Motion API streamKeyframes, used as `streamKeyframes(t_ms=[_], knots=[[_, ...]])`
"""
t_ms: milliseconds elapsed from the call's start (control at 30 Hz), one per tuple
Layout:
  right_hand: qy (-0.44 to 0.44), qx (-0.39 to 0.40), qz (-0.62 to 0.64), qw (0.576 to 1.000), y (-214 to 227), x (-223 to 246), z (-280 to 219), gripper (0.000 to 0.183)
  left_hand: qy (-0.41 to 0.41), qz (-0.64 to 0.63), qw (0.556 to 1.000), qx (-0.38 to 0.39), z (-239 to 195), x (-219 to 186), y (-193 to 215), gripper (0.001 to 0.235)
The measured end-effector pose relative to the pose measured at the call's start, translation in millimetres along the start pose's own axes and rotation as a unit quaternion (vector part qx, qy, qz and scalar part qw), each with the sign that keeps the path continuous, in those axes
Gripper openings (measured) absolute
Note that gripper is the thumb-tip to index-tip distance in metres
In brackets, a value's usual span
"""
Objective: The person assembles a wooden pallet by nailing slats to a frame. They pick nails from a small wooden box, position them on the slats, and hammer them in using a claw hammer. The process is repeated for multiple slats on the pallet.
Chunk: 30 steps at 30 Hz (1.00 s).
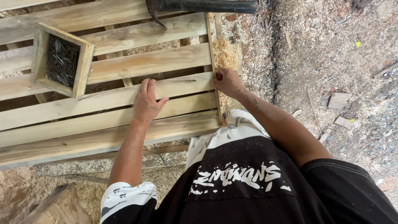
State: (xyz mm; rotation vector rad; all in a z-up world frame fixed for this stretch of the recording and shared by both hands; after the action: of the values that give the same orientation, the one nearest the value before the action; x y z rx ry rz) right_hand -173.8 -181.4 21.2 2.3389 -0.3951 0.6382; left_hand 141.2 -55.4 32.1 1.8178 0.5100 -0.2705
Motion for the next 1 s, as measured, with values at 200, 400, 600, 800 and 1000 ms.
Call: streamKeyframes(t_ms=[200, 400, 600, 800, 1000], knots=[[0.032, -0.013, 0.017, 0.999, -7.4, -6.6, -0.6, 0.023, 0.002, 0.026, 1.000, 0.003, -6.4, -0.4, -1.8, 0.086], [0.057, -0.037, 0.017, 0.998, -17.9, -19.1, 1.2, 0.022, 0.010, 0.009, 1.000, 0.005, -9.3, -0.1, -5.1, 0.086], [0.053, -0.041, 0.036, 0.997, -13.2, -7.8, -3.6, 0.019, 0.024, -0.011, 1.000, 0.006, -10.4, -12.4, 7.7, 0.080], [0.041, -0.037, 0.024, 0.998, -23.9, -30.8, 11.9, 0.021, 0.000, -0.251, 0.965, -0.073, 3.0, -50.5, -17.8, 0.036], [0.128, -0.077, 0.002, 0.989, -62.2, -60.4, 48.8, 0.021, 0.098, -0.458, 0.884, 0.005, 9.7, -84.6, -60.9, 0.026]])
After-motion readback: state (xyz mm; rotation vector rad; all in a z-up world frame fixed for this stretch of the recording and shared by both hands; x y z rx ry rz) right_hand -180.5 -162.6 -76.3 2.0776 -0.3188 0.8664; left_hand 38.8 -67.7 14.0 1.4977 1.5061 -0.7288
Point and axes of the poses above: each hand's wrist, its own z-axis towards the middle knuckle, its own y-axis out of the back of the hand, x = y × z, the point moved 2 cm from there along z, towards the middle knuckle, and after that the axes turned 5 degrees about y, right-handed, at the moved point
